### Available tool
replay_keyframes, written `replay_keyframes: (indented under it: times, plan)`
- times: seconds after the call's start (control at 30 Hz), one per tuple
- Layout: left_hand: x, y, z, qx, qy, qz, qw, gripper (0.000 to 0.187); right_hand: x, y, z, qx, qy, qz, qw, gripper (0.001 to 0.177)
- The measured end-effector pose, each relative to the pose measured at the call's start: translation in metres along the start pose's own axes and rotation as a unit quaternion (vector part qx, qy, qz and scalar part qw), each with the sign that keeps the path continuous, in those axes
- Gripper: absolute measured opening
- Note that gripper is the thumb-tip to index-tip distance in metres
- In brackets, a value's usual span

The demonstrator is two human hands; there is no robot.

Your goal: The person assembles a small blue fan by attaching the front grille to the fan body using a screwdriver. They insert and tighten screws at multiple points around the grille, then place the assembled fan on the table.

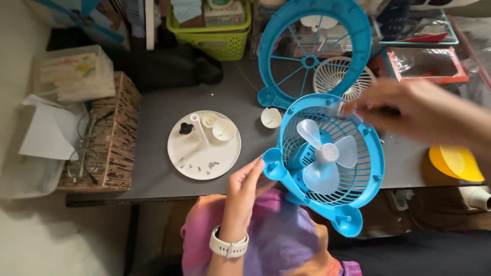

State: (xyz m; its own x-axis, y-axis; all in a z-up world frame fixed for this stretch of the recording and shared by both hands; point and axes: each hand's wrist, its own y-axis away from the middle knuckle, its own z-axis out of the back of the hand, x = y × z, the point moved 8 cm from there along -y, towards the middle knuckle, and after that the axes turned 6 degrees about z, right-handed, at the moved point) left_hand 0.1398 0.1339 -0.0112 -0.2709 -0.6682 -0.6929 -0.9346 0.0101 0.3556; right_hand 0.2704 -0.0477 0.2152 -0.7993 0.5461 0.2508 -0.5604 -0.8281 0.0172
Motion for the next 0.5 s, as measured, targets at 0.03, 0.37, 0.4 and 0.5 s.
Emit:
replay_keyframes:
  times: [0.03, 0.37, 0.4, 0.5]
  plan:
    - [0.0, 0.0, -0.001, 0.0, 0.008, 0.004, 1.0, 0.04, 0.009, 0.007, -0.002, -0.02, -0.019, -0.01, 1.0, 0.028]
    - [-0.001, 0.001, 0.0, -0.004, 0.041, 0.034, 0.999, 0.041, 0.034, 0.022, -0.064, -0.366, -0.394, 0.038, 0.842, 0.031]
    - [0.0, 0.002, 0.0, -0.007, 0.039, 0.036, 0.999, 0.041, 0.04, 0.022, -0.073, -0.362, -0.418, 0.057, 0.831, 0.024]
    - [-0.001, 0.003, 0.001, -0.013, 0.035, 0.04, 0.999, 0.041, 0.051, 0.01, -0.095, -0.307, -0.371, 0.074, 0.873, 0.022]
